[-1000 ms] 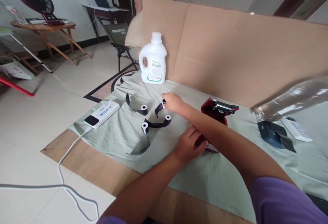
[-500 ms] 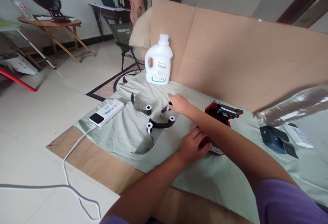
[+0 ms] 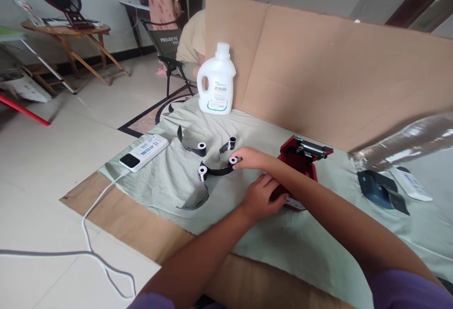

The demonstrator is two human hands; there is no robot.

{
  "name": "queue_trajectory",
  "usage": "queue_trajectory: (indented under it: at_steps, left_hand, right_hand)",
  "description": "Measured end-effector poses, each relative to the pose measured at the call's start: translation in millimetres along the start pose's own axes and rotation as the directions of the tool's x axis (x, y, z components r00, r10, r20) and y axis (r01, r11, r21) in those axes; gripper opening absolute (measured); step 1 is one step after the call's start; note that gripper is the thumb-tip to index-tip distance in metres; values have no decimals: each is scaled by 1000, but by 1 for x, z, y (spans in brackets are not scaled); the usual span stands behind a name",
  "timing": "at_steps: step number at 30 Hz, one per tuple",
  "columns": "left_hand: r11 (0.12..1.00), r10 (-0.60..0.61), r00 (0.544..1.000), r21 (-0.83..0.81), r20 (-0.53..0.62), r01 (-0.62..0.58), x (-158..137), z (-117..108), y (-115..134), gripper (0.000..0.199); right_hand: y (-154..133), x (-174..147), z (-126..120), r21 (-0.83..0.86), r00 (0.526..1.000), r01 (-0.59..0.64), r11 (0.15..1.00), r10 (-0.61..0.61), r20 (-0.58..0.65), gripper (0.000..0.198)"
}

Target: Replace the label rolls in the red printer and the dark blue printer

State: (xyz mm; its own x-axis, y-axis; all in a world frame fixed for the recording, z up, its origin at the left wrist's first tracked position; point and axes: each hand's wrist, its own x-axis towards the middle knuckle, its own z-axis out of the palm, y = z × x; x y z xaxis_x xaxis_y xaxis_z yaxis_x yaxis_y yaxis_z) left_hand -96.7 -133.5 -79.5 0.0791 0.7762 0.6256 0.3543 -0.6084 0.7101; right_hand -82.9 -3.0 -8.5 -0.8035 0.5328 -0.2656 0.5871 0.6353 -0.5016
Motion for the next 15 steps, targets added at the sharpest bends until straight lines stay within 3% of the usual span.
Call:
queue_trajectory:
  at_steps: [6, 11, 15]
  left_hand:
    - [1000, 11, 1000, 0, -10, -11, 0, 0, 0, 29]
    - [1000, 6, 1000, -7, -9, -6, 0, 0, -1, 32]
    - [1000, -20, 999, -12, 26, 21, -2, 1, -4, 30]
  right_hand:
    - [2, -6, 2, -17, 999, -32, 999, 31, -22, 4]
    - [-7, -8, -12, 7, 995, -93, 996, 93, -20, 47]
    - [-32, 25, -22, -41, 992, -73, 996, 68, -102, 50]
